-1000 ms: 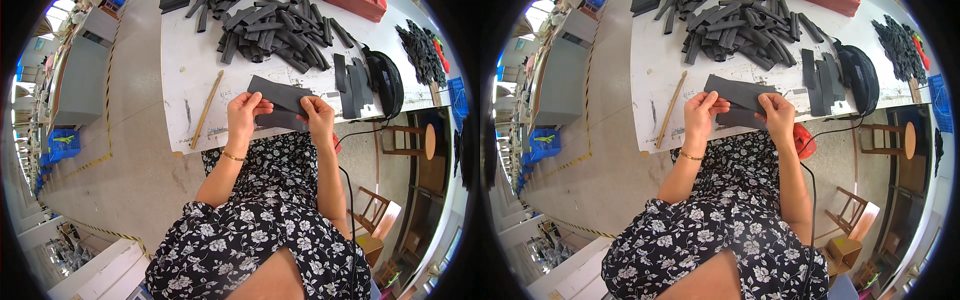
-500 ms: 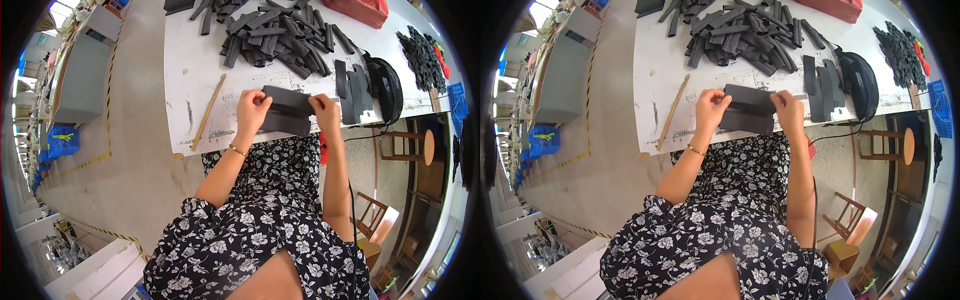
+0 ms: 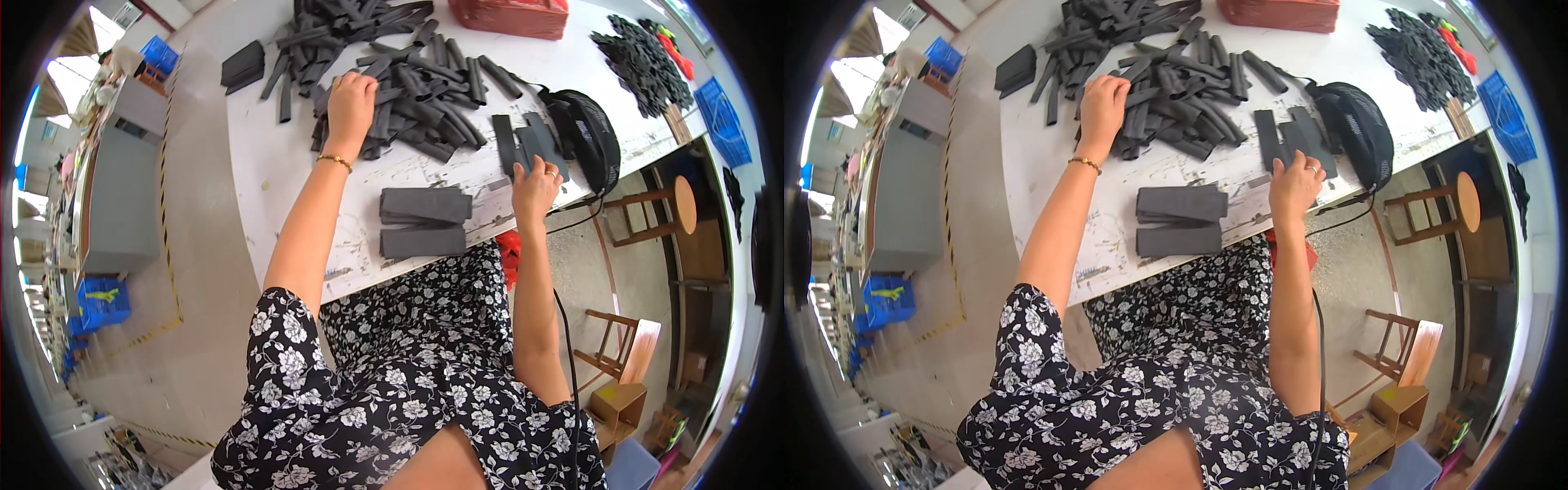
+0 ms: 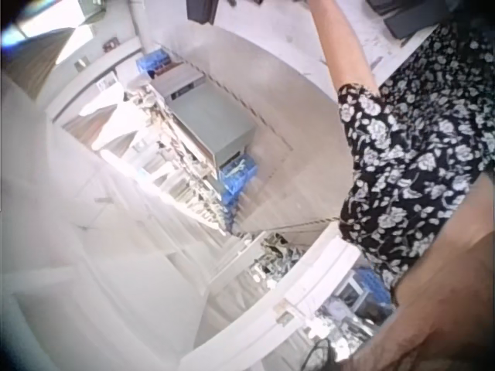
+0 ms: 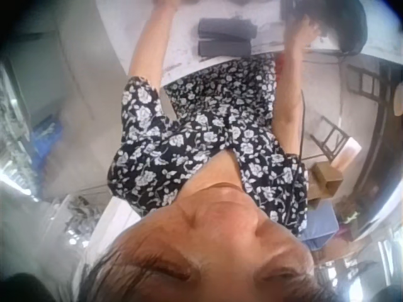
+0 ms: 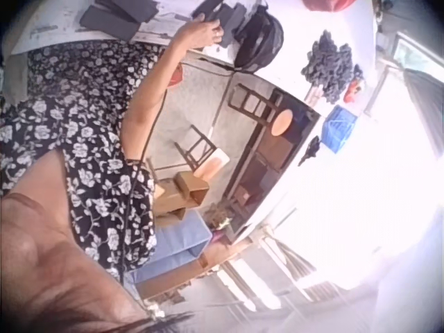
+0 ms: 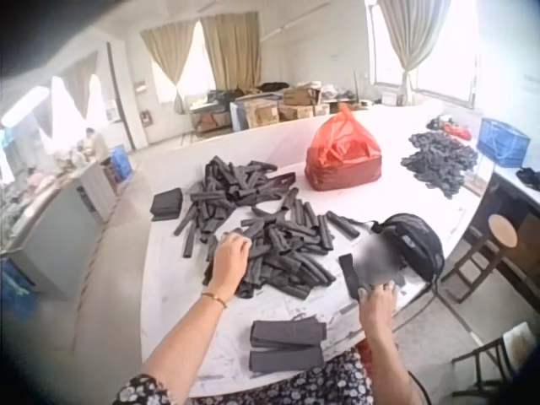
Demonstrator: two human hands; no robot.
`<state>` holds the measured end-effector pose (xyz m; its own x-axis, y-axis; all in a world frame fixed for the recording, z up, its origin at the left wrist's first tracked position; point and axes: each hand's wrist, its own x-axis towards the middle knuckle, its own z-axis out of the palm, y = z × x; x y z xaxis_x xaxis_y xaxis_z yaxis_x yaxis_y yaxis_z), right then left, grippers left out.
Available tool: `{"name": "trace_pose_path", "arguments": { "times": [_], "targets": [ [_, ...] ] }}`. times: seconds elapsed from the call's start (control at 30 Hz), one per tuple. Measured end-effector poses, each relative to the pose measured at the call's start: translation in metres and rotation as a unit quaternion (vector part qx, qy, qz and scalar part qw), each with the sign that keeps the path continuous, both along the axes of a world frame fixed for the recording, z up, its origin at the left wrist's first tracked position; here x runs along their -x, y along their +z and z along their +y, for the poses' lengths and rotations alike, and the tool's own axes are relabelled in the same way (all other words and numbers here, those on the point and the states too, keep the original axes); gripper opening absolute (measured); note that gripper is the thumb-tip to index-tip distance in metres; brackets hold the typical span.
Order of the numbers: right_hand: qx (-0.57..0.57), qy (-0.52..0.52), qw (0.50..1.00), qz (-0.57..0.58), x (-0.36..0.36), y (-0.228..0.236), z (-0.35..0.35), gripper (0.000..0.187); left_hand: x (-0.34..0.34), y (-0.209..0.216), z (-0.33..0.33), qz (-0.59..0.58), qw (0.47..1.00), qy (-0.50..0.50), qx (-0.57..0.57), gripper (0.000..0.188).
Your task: The person repeatedly picks up small, dark gray rectangular components from a pile on a white table. They insert one component into a slot on another, then place the assembled pair onto a growing stack. The process is repeated continuously throughout the clip.
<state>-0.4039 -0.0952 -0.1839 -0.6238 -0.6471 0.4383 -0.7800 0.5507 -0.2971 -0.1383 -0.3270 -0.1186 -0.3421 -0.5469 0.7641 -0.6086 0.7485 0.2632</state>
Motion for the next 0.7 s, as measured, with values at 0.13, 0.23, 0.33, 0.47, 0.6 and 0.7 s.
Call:
{"name": "trace_pose_path", "arguments": {
  "times": [0.13, 0.23, 0.33, 0.47, 0.6, 0.7],
  "targets": [
    [-0.023, 0.031, 0.999, -0.014, 0.009, 0.004, -0.024, 0.042, 0.001, -0.027, -0.029, -0.192, 0.964, 0.137, -0.123, 0.015],
    [-0.028, 0.039, 0.999, 0.006, 0.007, 0.000, -0.051, 0.041, -0.003, -0.032, -0.031, -0.183, 0.930, 0.154, -0.278, 0.016],
    [-0.061, 0.018, 0.996, 0.056, 0.007, -0.010, -0.070, 0.038, -0.003, -0.010, -0.004, -0.115, 0.916, 0.128, -0.361, 0.017],
    [-0.164, 0.080, 0.977, 0.112, 0.008, -0.019, -0.087, 0.017, -0.025, 0.010, 0.024, 0.121, 0.875, 0.023, -0.468, 0.021],
    [-0.204, 0.124, 0.953, 0.187, 0.010, -0.024, -0.081, 0.014, -0.047, -0.002, 0.065, 0.360, 0.718, -0.107, -0.586, 0.028],
    [-0.016, 0.115, 0.991, 0.066, 0.040, -0.026, -0.062, 0.008, -0.051, 0.007, 0.103, 0.458, 0.612, -0.176, -0.621, 0.031]
  ]
}}
